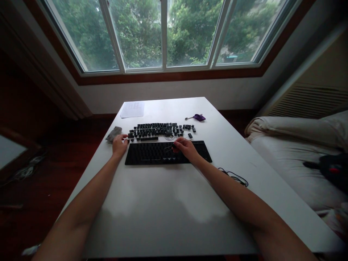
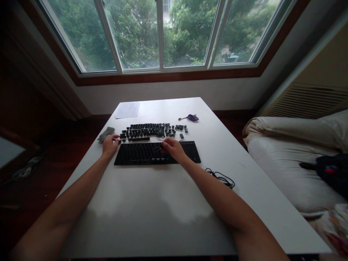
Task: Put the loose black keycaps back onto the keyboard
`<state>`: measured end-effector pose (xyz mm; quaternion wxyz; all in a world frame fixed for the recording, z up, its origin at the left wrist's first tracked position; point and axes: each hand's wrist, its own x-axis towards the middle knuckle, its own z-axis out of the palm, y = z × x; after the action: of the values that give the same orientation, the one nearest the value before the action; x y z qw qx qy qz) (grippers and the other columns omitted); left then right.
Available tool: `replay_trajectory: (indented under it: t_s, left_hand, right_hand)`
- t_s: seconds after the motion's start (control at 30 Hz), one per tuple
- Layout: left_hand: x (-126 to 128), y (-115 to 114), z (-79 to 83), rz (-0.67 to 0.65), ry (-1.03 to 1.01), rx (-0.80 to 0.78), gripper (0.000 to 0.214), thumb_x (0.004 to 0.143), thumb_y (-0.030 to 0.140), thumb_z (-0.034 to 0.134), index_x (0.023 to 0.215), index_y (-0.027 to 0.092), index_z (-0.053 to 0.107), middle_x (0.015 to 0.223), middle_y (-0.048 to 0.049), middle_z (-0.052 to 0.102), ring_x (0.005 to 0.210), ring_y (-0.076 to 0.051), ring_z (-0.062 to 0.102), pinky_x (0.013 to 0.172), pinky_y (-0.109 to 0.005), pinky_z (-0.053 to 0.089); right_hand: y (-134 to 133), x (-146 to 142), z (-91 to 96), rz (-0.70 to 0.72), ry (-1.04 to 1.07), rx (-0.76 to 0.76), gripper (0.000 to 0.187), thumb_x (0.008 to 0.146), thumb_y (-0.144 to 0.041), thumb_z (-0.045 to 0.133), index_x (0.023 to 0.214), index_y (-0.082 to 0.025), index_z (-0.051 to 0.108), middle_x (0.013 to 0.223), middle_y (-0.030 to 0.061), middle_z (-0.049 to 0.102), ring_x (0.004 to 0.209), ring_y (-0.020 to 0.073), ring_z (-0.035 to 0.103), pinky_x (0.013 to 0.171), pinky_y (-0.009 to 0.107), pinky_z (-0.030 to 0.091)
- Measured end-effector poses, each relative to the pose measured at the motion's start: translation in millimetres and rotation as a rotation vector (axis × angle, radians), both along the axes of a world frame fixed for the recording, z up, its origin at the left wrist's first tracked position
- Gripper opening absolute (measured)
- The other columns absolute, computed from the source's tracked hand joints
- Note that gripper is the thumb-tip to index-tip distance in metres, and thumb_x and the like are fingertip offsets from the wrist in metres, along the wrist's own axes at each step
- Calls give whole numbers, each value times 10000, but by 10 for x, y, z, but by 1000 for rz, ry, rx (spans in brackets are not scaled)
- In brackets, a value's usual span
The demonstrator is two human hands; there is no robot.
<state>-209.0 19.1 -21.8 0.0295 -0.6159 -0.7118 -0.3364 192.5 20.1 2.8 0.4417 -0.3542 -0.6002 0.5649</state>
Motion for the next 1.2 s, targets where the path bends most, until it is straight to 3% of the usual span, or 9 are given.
replay_trajectory:
  t_s: [0.5,0.73,0.93,1.2]
  left_hand:
    - [-69,10,-76,29,12,-73,249,845,262,537,1014,193,708,1007,-81,696,879,-218,622,877,-345,479]
    - [-21,-3,-24,17,32,-46,260,860,253,527,1043,190,701,1042,-92,683,922,-235,617,927,-366,465]
    - [44,-35,32,-29,105,6,279,921,351,504,1036,211,717,1088,-105,649,1063,-278,575,1008,-411,414]
    - [22,46,152,30,230,-93,252,882,421,576,961,252,744,1075,-114,662,1065,-345,534,906,-476,405]
  right_hand:
    - [-37,-79,-16,-41,-24,22,403,777,-604,707,823,-221,588,681,-8,694,572,158,652,545,277,513]
    - [-42,-81,-39,-24,-37,27,404,777,-608,701,808,-221,590,697,-6,699,576,155,647,555,280,516]
    - [-22,-85,-70,-31,-31,15,404,770,-607,706,816,-221,593,695,-8,699,576,159,651,551,281,515]
    - [-28,-81,-24,-24,-38,16,394,777,-598,704,793,-220,595,694,-7,696,576,153,643,558,279,513]
